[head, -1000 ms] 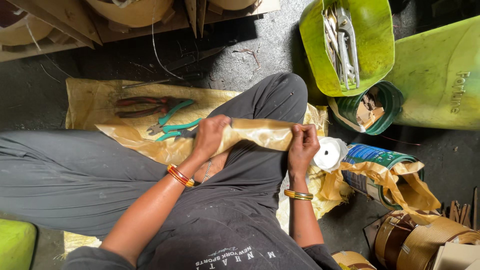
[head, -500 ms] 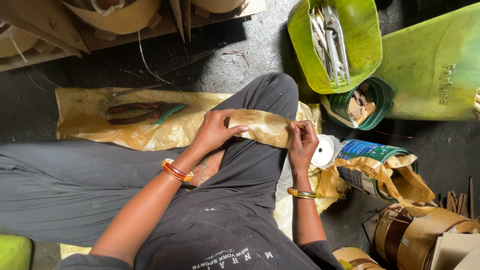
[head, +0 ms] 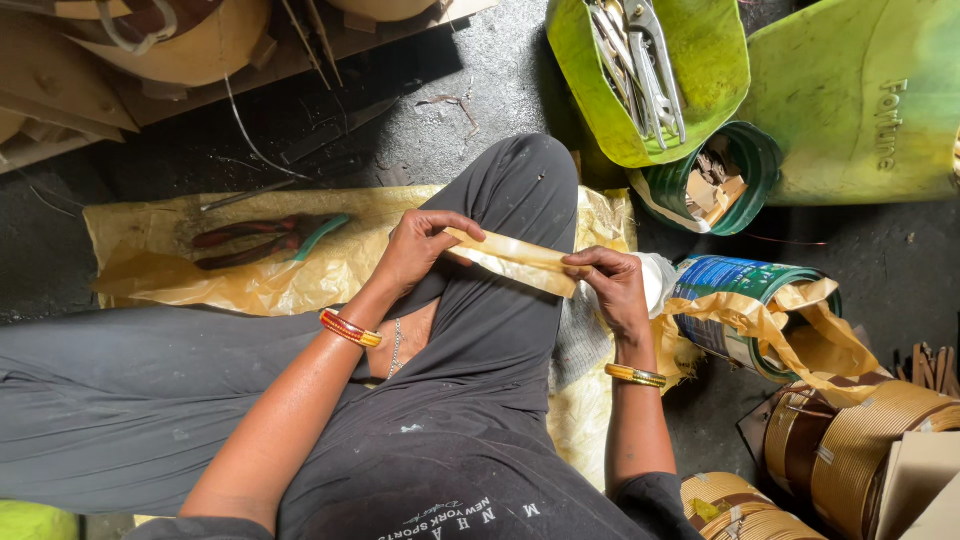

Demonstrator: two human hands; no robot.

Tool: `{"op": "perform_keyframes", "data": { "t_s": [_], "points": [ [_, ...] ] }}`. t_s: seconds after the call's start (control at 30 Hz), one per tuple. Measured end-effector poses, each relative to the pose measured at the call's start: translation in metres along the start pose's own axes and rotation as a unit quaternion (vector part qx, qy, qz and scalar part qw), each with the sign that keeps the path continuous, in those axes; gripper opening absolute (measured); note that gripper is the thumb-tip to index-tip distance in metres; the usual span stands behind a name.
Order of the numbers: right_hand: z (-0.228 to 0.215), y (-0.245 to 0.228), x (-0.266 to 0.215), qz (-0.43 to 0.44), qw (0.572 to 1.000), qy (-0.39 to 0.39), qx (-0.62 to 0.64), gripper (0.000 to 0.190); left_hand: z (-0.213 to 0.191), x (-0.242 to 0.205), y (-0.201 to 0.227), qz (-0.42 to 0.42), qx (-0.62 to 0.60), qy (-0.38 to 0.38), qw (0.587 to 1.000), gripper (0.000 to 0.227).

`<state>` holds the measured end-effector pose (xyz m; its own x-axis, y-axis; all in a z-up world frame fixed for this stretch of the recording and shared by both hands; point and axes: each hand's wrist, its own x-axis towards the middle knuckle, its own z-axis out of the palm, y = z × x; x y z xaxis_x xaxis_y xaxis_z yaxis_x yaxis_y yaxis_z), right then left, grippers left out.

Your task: The person sits on the floor and uses pliers to cut a white wire. They then fold a strip of brown paper and insert it into a cylindrical copper-wound component, repeating this process with multiple paper strips.

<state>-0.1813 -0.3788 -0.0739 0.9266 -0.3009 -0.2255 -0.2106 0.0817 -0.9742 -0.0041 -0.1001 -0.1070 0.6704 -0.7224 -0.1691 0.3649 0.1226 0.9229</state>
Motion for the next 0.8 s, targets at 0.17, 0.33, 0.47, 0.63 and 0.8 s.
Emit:
{"op": "perform_keyframes", "data": {
  "t_s": [0.17,0.33,0.47,0.63,0.8],
  "points": [
    [0.001,-0.012,0.001,-0.023,0.993,-0.057,-0.102,0.021,-0.009,-0.005,0.005,0.039,0.103,-0.022,0.994,0.034],
    [0.021,-0.021,-0.009,-0.042,0.994,-0.006,-0.099,0.018,0.0,-0.012,0.015,-0.024,0.106,0.0,0.994,0.016],
    [0.041,-0.024,-0.011,0.039,0.987,0.108,-0.112,0.027,0.014,-0.01,0.026,-0.012,0.094,0.015,0.995,0.011],
    [0.039,-0.029,-0.016,0.036,0.979,0.074,-0.188,0.032,0.015,-0.01,0.037,-0.041,0.098,0.014,0.994,0.026],
    [0.026,-0.02,-0.019,0.035,0.986,0.018,-0.159,0.008,0.009,-0.006,0.036,-0.069,0.088,-0.041,0.993,0.007]
  ]
}}
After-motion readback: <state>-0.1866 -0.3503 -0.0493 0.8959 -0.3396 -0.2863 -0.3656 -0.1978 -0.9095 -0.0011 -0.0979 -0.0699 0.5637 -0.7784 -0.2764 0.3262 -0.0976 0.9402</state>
